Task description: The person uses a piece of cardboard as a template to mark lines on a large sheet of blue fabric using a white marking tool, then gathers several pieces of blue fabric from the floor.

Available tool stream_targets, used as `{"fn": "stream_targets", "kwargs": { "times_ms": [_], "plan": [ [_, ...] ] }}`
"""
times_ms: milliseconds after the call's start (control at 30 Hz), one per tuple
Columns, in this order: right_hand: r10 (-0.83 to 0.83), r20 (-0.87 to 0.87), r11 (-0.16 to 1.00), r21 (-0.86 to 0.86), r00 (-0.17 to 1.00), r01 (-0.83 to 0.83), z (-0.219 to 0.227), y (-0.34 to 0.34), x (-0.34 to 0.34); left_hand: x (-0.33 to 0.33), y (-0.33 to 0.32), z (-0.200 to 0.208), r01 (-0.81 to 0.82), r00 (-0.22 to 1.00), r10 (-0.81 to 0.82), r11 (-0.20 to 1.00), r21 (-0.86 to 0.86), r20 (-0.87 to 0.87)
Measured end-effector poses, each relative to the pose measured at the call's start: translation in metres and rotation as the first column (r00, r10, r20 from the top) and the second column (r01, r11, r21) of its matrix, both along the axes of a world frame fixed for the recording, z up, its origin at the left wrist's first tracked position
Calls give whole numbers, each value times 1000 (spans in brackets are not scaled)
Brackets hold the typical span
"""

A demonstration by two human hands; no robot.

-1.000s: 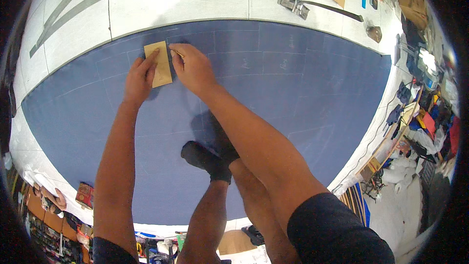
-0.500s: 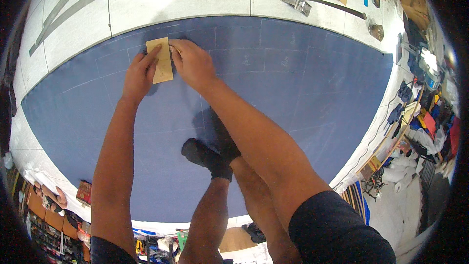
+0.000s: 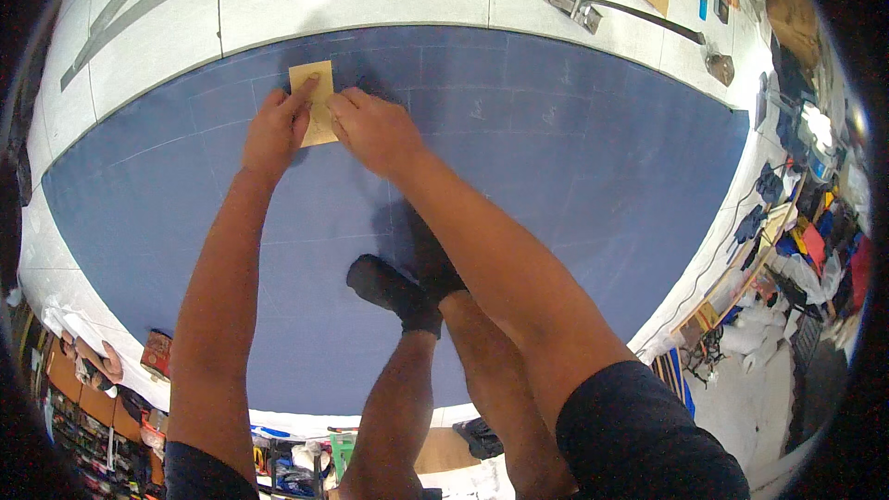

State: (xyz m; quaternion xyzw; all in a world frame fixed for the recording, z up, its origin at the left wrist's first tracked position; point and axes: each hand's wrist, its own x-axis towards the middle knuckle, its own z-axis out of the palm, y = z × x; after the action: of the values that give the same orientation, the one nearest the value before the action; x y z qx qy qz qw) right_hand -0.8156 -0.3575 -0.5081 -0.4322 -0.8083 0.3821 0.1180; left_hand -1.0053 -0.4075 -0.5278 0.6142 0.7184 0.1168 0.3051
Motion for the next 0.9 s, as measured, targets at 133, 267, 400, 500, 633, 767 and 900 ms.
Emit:
{"fn": "stream_targets", "kwargs": {
  "times_ms": [133, 267, 400, 500, 633, 767, 900],
  "plan": [
    [-4, -55, 999, 33, 998, 6, -4, -4, 5, 5, 1, -1, 13, 1000, -13, 1000, 5, -27],
    [-87, -54, 995, 34, 995, 89, 0, 8, 1, 6, 2, 0, -3, 1000, 3, 1000, 0, 8],
    [-367, -239, 925, -199, 899, 325, 22, 9, 5, -8, -7, 8, -112, 985, 99, 990, 88, 141],
    [-494, -109, 846, -289, 863, 448, 58, -5, 53, -1, -27, 42, -410, 893, 404, 912, -12, 198],
    [-404, 323, 735, -443, 856, 514, 132, -61, 162, 8, -130, 120, -560, 815, 572, 818, -133, 90],
    [-241, 623, 742, -375, 744, 555, 232, -202, 341, 64, -234, 251, -552, 788, 615, 686, -473, -29],
    [41, 807, 729, -428, 589, 535, 334, -388, 509, 101, -320, 355, -568, 744, 665, 685, -456, 71]
  ]
}}
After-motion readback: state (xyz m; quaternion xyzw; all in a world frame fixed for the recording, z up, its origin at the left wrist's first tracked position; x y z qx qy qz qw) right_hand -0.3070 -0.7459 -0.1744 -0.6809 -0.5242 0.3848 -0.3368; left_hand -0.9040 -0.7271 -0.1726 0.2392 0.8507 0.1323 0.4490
